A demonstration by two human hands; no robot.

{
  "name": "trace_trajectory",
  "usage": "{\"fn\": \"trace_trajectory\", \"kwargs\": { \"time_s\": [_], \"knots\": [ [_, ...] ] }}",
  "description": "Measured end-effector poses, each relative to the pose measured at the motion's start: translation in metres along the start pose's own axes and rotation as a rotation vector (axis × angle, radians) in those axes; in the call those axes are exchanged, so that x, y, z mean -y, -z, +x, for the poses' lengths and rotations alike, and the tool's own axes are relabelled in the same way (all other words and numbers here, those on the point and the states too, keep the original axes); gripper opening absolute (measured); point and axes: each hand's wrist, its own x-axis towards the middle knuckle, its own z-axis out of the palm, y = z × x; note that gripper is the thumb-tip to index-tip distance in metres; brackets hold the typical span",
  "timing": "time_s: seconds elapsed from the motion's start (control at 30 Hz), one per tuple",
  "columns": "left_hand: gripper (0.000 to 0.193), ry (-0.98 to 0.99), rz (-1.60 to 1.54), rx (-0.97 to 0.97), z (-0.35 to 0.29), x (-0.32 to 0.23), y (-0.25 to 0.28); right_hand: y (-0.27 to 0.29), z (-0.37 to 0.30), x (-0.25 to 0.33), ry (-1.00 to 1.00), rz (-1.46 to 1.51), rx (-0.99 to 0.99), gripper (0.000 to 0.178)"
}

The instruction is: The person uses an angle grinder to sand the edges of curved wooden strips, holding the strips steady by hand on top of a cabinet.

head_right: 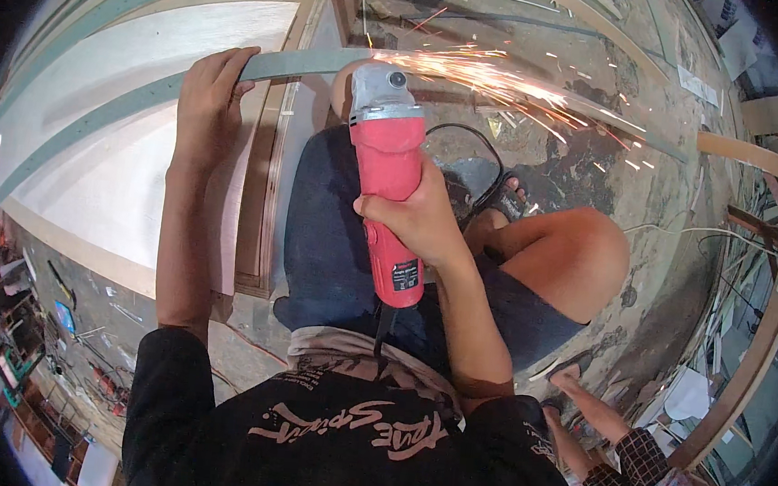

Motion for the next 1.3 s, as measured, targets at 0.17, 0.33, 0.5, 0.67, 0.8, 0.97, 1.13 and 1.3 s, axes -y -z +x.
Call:
{"fn": "trace_trajectory", "kwargs": {
  "time_s": [0.17,0.33,0.5,0.67,0.8,0.97,1.13,1.3],
  "knots": [
    [0.044,0.003,0.006,0.002,-0.001,0.0,0.0,0.0,0.001,0.002,0.001,0.004,-0.009,0.041],
    [0.041,0.012,-0.009,0.009,-0.001,-0.002,0.003,0.0,0.001,0.004,0.009,0.019,-0.039,0.039],
    [0.042,0.007,-0.011,-0.001,-0.002,0.0,0.002,0.002,0.003,0.002,0.014,0.005,-0.036,0.037],
    [0.042,0.024,-0.022,0.009,-0.001,-0.002,0.005,0.001,0.003,0.007,0.01,0.014,-0.026,0.037],
    [0.042,0.015,-0.006,-0.002,-0.002,-0.002,0.004,0.002,0.003,0.004,0.021,-0.015,-0.025,0.038],
    [0.041,0.021,0.028,-0.015,-0.004,-0.001,0.002,0.0,0.001,0.014,-0.076,0.022,-0.047,0.042],
    [0.04,0.019,0.0,0.0,-0.004,0.0,0.005,-0.001,-0.001,0.019,-0.113,0.024,-0.05,0.039],
    [0.042,0.029,0.004,0.0,-0.004,-0.001,0.005,0.002,0.001,0.015,-0.052,-0.028,-0.045,0.037]
  ]
}}
